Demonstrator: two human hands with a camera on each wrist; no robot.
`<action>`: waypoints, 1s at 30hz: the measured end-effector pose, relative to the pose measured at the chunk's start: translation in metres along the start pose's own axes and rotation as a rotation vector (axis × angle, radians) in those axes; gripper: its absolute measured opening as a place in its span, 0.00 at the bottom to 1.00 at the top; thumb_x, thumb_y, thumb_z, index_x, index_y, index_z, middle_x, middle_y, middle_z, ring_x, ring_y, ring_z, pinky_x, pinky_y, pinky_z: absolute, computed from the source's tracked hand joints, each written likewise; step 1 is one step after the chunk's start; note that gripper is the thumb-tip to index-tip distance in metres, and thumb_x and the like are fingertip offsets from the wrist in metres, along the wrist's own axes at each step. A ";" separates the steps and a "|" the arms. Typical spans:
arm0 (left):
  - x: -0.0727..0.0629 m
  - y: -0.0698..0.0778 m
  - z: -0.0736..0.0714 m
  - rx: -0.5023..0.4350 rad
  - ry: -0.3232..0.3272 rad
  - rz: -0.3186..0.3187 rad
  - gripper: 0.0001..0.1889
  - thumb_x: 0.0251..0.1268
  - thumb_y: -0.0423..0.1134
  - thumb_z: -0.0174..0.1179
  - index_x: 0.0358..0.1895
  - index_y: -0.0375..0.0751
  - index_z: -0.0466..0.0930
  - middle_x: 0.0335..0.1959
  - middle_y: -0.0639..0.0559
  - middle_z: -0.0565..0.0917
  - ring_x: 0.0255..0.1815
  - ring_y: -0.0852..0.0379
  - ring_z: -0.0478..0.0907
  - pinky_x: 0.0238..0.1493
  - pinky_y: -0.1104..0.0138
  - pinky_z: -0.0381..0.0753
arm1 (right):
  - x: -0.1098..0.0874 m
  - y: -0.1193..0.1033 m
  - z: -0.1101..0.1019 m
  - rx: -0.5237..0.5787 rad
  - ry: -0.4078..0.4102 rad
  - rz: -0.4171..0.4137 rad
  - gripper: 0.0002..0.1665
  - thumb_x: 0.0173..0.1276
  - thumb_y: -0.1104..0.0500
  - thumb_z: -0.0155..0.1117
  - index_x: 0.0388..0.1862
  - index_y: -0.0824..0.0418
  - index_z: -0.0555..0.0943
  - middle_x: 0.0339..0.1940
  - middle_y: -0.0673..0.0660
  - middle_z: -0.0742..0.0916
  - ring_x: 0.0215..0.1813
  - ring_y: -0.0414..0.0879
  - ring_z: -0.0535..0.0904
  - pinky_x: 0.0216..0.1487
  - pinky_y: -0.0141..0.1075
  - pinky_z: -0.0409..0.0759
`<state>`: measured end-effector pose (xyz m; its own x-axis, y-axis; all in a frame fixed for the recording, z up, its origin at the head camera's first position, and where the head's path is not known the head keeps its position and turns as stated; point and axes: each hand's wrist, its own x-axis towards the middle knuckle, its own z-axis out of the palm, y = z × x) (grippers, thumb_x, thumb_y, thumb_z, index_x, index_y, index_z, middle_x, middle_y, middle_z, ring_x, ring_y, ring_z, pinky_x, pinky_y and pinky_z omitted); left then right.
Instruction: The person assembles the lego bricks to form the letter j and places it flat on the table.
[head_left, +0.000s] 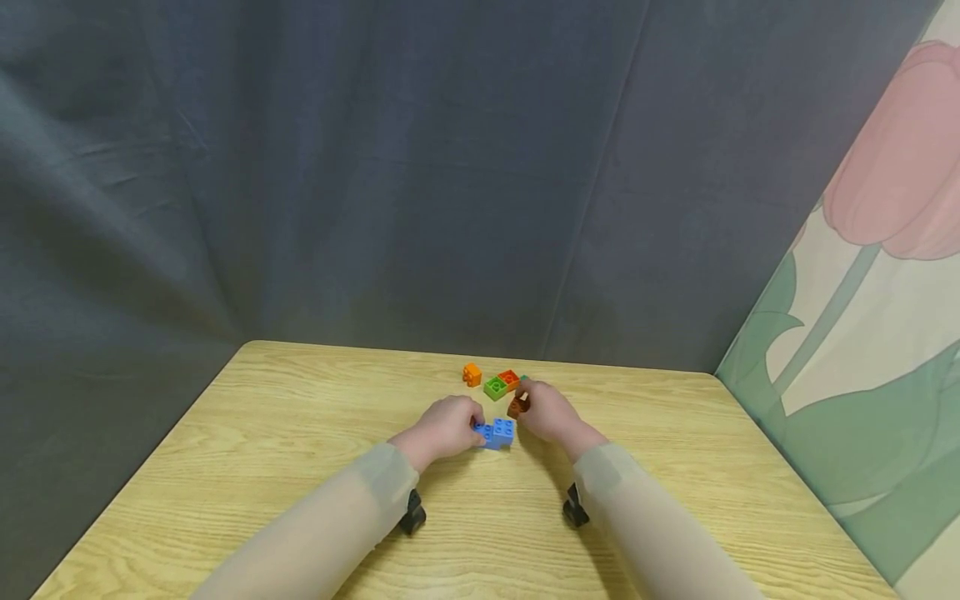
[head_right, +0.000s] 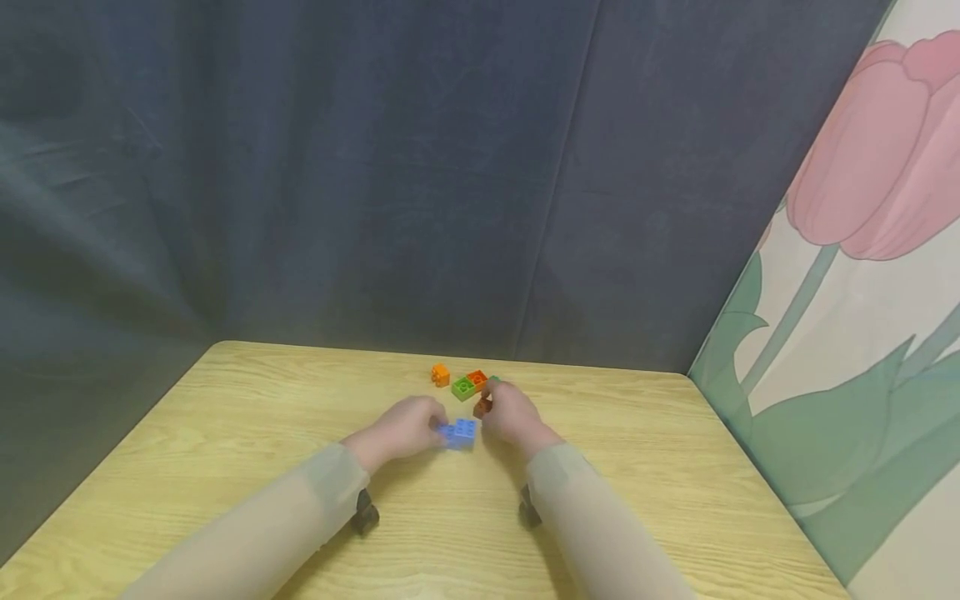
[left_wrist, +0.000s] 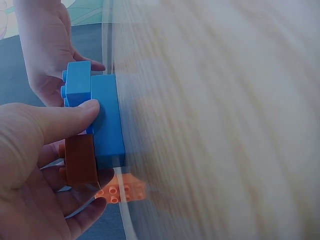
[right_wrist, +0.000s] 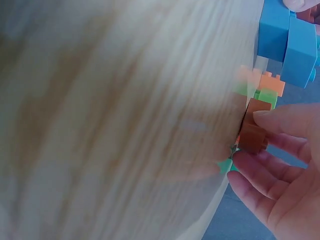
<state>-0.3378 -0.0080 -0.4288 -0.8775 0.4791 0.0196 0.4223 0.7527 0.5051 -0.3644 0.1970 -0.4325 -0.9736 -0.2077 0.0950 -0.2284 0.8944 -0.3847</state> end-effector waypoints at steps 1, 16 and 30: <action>0.000 0.000 0.000 0.002 0.000 0.000 0.11 0.59 0.41 0.72 0.42 0.43 0.86 0.36 0.55 0.80 0.35 0.57 0.73 0.44 0.61 0.74 | 0.000 0.000 0.000 0.001 0.004 -0.005 0.17 0.57 0.69 0.68 0.46 0.62 0.80 0.37 0.55 0.82 0.37 0.49 0.77 0.42 0.43 0.77; 0.002 -0.002 0.002 -0.008 0.011 0.008 0.10 0.58 0.41 0.73 0.40 0.43 0.86 0.35 0.56 0.80 0.35 0.57 0.73 0.44 0.61 0.74 | -0.013 -0.021 -0.010 0.166 0.034 -0.038 0.15 0.59 0.68 0.69 0.45 0.60 0.80 0.41 0.56 0.81 0.37 0.49 0.76 0.40 0.42 0.77; 0.000 0.000 0.001 -0.034 0.002 -0.011 0.09 0.59 0.41 0.72 0.40 0.44 0.85 0.35 0.56 0.80 0.34 0.57 0.74 0.43 0.61 0.75 | -0.029 -0.028 -0.018 0.304 -0.002 -0.089 0.16 0.60 0.71 0.70 0.46 0.61 0.81 0.38 0.55 0.81 0.33 0.48 0.76 0.35 0.39 0.78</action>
<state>-0.3372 -0.0080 -0.4293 -0.8826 0.4698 0.0159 0.4047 0.7421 0.5343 -0.3293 0.1857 -0.4080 -0.9497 -0.2806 0.1393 -0.3034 0.7132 -0.6319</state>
